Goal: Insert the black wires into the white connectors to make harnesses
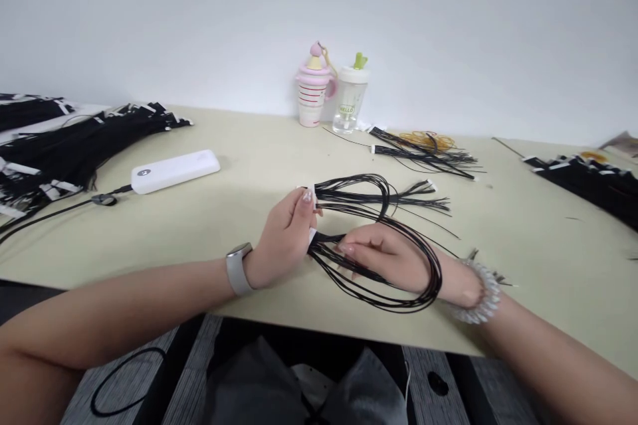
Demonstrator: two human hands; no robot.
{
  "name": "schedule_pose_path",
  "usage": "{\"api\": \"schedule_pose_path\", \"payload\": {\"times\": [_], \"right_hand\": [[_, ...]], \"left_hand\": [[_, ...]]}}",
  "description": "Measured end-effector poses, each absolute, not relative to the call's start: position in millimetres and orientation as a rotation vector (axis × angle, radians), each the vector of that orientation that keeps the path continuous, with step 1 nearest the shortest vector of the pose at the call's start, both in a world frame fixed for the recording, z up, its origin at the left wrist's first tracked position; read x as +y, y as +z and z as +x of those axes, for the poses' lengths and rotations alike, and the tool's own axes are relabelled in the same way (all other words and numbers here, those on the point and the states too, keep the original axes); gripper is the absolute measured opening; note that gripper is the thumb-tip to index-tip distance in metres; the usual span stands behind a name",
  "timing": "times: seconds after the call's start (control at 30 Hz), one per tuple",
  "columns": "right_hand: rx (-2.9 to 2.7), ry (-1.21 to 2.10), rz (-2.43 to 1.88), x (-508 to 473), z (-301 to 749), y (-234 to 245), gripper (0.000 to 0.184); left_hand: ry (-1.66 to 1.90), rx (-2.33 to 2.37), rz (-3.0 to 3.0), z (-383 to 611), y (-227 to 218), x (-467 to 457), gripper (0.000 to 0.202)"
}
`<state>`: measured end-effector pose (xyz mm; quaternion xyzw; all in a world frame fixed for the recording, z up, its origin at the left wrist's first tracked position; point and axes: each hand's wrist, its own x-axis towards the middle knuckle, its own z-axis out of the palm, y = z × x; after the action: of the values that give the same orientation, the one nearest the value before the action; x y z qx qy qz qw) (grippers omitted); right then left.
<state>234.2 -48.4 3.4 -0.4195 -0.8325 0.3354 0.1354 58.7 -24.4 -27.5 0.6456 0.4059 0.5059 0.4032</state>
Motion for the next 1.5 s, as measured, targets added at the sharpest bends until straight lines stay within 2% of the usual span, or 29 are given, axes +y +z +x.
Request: {"api": "schedule_pose_path", "payload": {"times": [0.2,0.4,0.6,0.9,1.03,1.2,1.37,1.5], "right_hand": [[-2.238,0.923,-1.180,-54,220,-2,0.030],[-2.378,0.634,-1.115,-58,218,-2,0.031],[-2.437,0.420,-1.012,-58,218,-11,0.022],[-2.449,-0.020,-1.040,-58,218,-21,0.025],[-2.443,-0.052,-1.084,-56,217,-23,0.024],[-2.464,-0.010,-1.167,-52,220,-17,0.016],[-2.480,0.114,-1.303,-48,244,7,0.012],[-2.219,0.038,-1.428,-40,274,28,0.012]], "left_hand": [[1.333,1.000,1.597,56,-28,-25,0.036],[1.373,0.985,1.725,56,-26,-29,0.037],[1.386,0.954,1.764,56,-26,-31,0.036],[1.365,0.985,1.815,56,-25,-29,0.035],[1.326,1.033,1.764,56,-26,-26,0.036],[1.290,1.074,1.680,56,-29,-19,0.037],[1.292,1.149,1.569,56,-29,-12,0.039],[1.270,1.183,1.514,56,-29,-11,0.040]]}}
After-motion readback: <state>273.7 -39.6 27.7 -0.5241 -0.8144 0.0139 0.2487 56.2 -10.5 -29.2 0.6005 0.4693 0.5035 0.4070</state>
